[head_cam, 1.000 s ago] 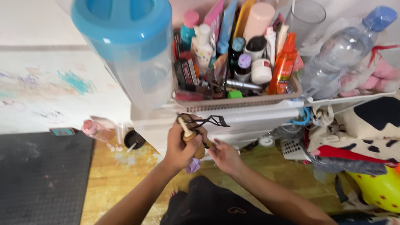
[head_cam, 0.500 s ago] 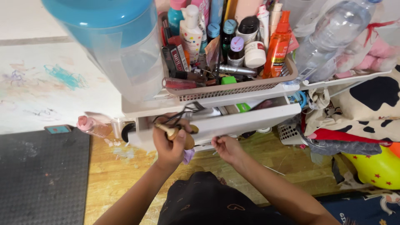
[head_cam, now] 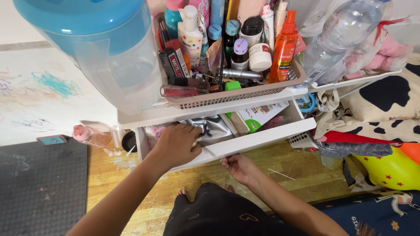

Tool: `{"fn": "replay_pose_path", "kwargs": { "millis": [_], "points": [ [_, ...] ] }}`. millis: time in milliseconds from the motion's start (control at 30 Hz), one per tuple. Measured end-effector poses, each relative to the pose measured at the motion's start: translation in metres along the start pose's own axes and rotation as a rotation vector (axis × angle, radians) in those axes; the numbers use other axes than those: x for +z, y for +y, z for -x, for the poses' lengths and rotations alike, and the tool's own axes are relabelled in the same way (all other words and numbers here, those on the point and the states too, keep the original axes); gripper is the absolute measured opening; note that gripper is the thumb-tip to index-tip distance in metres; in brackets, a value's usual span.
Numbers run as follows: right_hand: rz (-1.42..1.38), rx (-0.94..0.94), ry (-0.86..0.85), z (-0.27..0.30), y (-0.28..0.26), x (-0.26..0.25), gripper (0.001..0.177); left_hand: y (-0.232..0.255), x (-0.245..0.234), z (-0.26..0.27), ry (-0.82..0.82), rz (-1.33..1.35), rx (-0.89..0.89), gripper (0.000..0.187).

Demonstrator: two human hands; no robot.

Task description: The person removes items from various plastic bags and containers and organizes them into a white plastic tray and a set of white drawers.

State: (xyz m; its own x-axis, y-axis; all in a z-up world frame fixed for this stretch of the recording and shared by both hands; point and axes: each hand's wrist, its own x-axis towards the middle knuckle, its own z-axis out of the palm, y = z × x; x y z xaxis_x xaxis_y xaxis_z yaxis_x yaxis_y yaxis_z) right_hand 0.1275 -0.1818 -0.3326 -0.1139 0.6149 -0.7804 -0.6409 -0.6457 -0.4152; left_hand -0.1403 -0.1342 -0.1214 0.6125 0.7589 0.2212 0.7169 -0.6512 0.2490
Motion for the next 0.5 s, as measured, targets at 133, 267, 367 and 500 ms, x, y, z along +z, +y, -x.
{"fn": "replay_pose_path", "kwargs": {
  "millis": [133,267,367,500],
  "points": [
    [0.097,-0.045,-0.047,0.025,-0.004,0.017,0.017,-0.007,0.008,0.001,0.013,0.047,0.038,0.033],
    [0.351,-0.011,-0.099,0.074,-0.01,0.03,0.017,-0.023,0.002,0.011,0.317,0.222,0.074,0.021],
    [0.474,-0.042,-0.243,0.09,-0.026,0.04,0.028,-0.017,-0.005,0.024,0.494,0.438,-0.008,0.011],
    [0.401,-0.037,-0.259,0.1,-0.037,0.075,0.049,0.002,-0.034,0.037,0.633,0.595,0.026,0.006]
  ]
}}
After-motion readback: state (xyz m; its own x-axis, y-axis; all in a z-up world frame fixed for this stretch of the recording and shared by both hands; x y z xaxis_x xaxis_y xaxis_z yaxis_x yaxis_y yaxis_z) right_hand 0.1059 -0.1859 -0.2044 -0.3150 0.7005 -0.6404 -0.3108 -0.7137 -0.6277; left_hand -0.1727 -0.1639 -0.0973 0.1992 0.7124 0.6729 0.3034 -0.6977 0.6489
